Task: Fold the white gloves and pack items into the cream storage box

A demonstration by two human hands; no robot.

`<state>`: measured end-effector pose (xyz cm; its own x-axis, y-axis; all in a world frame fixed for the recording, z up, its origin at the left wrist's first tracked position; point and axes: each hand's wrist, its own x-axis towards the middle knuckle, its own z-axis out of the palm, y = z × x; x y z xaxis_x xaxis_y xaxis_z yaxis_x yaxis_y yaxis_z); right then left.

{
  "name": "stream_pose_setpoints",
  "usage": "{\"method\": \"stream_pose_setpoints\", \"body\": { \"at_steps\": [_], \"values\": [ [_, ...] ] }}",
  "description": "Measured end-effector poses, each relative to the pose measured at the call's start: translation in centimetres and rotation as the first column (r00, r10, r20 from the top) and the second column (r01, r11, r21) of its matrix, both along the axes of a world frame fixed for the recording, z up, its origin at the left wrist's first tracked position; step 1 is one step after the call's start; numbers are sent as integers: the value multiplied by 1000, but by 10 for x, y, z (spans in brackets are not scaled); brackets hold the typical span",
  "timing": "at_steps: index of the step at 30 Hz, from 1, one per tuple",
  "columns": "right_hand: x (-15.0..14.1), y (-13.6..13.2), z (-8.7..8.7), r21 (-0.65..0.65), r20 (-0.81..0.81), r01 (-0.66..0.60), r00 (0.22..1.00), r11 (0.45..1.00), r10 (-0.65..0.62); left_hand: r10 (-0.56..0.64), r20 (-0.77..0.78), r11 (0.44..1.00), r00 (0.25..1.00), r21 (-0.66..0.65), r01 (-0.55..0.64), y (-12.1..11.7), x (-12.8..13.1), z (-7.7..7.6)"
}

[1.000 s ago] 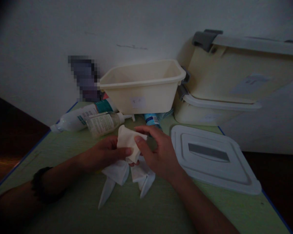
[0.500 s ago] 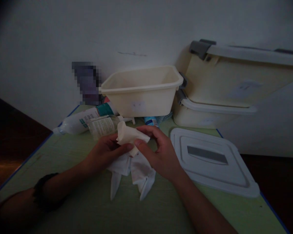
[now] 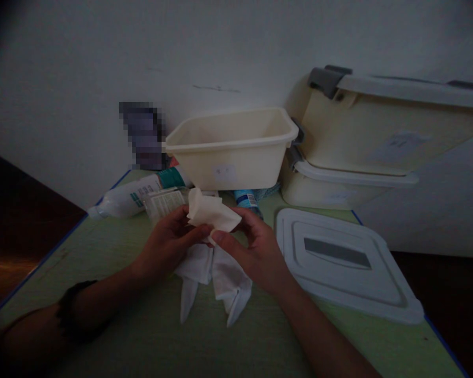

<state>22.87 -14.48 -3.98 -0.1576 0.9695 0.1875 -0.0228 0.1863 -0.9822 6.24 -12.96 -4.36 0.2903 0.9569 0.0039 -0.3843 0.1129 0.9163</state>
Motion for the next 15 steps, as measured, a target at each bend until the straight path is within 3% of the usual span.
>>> {"method": "stream_pose_setpoints", "body": {
  "at_steps": [9, 15],
  "values": [
    [-7, -3, 1, -81, -31, 55, 998, 995, -57, -53, -121, 994, 991, 88, 64, -5, 0, -2],
    [-2, 0, 4, -27, -24, 149, 988, 988, -150, 156, 26, 952, 987, 264, -157, -5, 0, -6]
  ]
}}
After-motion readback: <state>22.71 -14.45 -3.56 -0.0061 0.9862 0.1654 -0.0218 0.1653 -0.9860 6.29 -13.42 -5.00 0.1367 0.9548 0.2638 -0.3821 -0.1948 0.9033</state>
